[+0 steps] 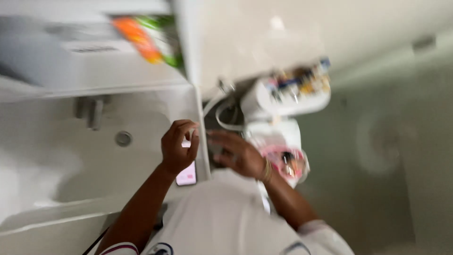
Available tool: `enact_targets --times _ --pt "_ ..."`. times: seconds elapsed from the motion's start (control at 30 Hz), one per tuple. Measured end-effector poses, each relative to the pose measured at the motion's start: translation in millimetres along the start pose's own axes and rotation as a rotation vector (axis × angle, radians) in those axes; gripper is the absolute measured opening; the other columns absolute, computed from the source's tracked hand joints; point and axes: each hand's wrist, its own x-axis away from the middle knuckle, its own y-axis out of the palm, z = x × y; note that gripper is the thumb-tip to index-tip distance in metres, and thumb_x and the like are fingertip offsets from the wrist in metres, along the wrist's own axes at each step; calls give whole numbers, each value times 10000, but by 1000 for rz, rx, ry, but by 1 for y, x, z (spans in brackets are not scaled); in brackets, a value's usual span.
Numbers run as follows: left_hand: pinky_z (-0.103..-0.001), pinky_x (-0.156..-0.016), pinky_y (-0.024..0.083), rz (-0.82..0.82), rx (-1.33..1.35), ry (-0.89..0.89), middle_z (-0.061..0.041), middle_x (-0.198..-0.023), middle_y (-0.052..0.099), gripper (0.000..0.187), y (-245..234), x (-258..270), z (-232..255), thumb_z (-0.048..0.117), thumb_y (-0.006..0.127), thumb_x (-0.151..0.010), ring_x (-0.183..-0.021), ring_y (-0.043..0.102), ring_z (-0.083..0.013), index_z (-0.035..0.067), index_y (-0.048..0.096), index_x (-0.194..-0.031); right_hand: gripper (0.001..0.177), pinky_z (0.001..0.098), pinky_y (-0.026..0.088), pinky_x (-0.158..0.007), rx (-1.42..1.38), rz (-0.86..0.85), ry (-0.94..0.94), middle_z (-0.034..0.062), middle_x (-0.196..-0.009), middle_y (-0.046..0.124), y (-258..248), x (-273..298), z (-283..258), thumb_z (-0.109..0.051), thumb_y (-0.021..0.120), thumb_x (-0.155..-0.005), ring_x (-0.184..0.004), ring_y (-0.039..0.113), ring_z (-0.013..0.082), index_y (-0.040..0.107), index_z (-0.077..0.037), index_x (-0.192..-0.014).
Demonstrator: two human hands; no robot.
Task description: The person repeatedly picks up various toiletries and small items from the toilet tank lid and places them into an overhead medicine cabinet. Items include bottles, tubes, and small containers, which are arranged on the cabinet shelf.
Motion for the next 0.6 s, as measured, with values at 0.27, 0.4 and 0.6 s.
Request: enact_targets --times 0.27,0.4,0.6 --pt "-353 -574 494 -314 78 -47 -29 -999 697 153 41 44 20 85 643 -981 -569 609 -192 108 672 -1129 297 509 568 -956 -27 191 360 146 -1193 730 3 78 100 -100 762 -919 -1122 702 388 726 -94 -1214" --pt "-335 -578 504 -388 56 -21 -12 -938 700 179 57 42 24 76 664 -961 -578 621 -179 102 688 -1137 288 446 592 -898 -44 237 462 129 -1175 735 2 107 122 -108 764 -942 -1044 733 332 697 -77 -1220" --pt "-318 -613 526 -462 44 0 -10 -935 709 204 76 35 32 89 644 -964 -612 647 -179 113 687 -1161 262 388 609 -884 -99 313 649 91 -1087 765 2 150 189 -122 764 -943 -984 754 310 730 -138 -1202"
